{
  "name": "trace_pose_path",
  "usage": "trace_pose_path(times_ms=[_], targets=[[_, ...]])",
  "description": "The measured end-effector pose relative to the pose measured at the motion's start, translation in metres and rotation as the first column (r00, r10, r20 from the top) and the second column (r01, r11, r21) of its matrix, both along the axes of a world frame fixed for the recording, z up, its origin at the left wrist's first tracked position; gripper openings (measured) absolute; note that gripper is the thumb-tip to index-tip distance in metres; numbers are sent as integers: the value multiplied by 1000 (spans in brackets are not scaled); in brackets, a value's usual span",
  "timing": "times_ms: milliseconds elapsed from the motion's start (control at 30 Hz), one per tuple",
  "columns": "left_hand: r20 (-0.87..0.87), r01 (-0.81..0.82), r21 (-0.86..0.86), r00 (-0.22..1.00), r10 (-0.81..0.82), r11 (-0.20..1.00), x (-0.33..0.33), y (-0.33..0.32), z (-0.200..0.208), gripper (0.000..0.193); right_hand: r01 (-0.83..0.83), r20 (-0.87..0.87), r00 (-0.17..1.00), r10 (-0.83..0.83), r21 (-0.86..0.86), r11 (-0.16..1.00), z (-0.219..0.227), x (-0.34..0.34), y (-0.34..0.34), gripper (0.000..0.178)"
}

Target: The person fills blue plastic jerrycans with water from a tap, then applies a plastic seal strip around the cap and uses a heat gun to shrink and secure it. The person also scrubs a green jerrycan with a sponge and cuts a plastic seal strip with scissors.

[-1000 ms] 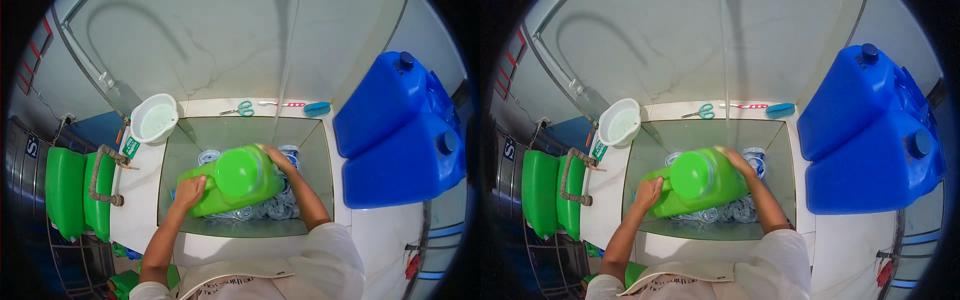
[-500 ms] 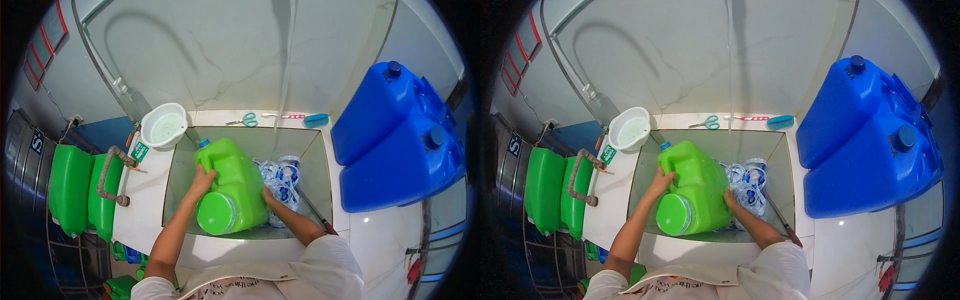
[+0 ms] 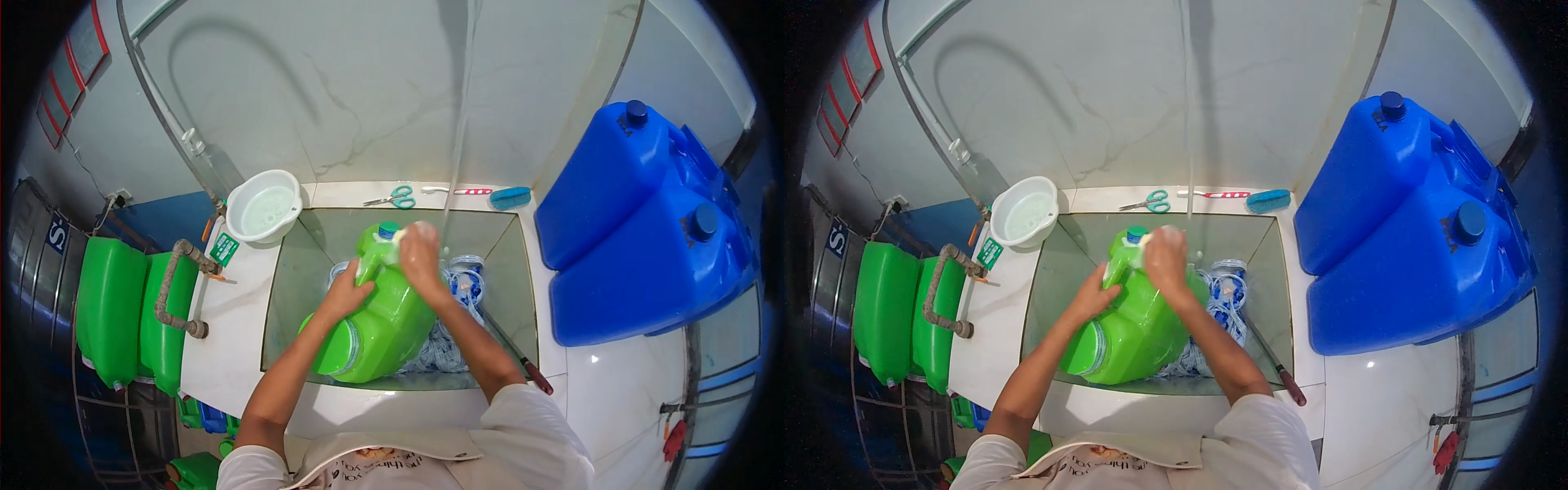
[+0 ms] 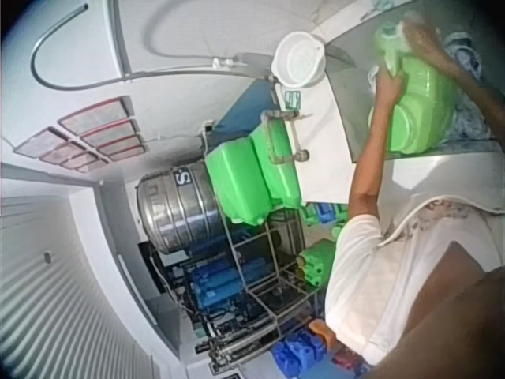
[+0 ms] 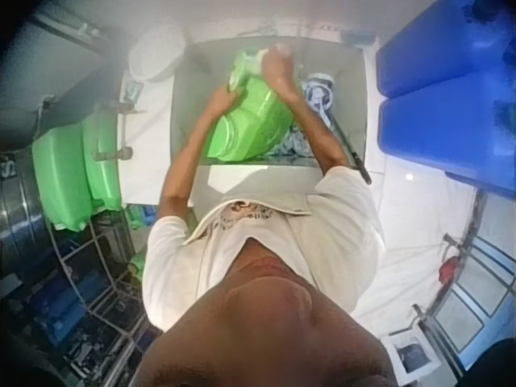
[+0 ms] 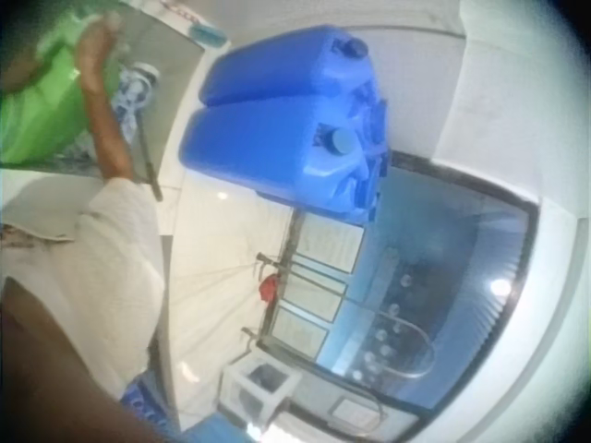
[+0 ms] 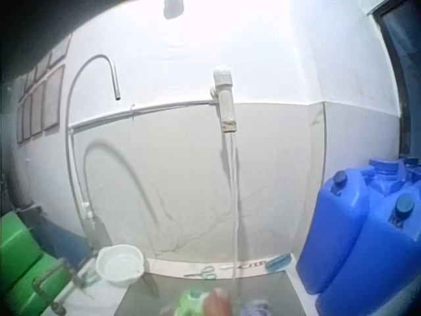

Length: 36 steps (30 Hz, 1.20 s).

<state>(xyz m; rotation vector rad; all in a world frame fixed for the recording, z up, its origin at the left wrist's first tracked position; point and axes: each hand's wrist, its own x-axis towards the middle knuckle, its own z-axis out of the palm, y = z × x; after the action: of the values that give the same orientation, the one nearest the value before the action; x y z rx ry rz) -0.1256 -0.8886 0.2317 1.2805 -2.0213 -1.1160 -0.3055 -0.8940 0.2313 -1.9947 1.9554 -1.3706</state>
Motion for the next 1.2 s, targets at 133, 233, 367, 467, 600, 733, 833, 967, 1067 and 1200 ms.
trace_pose_path(times_ms=[133,233,367,467,600,733,833,967,1067,1200], targets=[[7,47,-36,999,-46,998,-1,4,11,52,-140,80,988,135,68,988,-21,-12,8,23],[-23,103,-75,994,-105,992,-1,14,25,51,-439,523,813,257,259,861,-66,-76,-14,30],[116,255,-39,961,-249,966,13,25,36,49,-610,753,588,295,173,774,-48,-52,-23,40],[375,356,-14,868,-325,934,11,39,51,48,-848,673,525,521,358,392,-22,-54,-45,38],[369,348,-141,887,-277,927,19,36,34,51,-677,579,696,425,335,655,-147,-94,-40,31],[269,215,-142,948,-172,966,18,6,28,47,-137,637,743,-203,443,886,-316,-134,9,29],[222,19,98,974,-40,995,20,-11,38,45,396,483,595,-642,520,757,-349,-113,41,27],[-110,-347,145,925,363,927,56,-9,-24,43,166,399,904,-156,10,986,-189,35,37,31],[-24,-415,337,894,448,845,62,-7,-10,41,-299,244,907,343,-202,933,-63,65,-21,32],[-1,-350,75,936,351,934,57,-11,-27,40,-244,-292,934,204,-109,964,18,58,-141,40]])
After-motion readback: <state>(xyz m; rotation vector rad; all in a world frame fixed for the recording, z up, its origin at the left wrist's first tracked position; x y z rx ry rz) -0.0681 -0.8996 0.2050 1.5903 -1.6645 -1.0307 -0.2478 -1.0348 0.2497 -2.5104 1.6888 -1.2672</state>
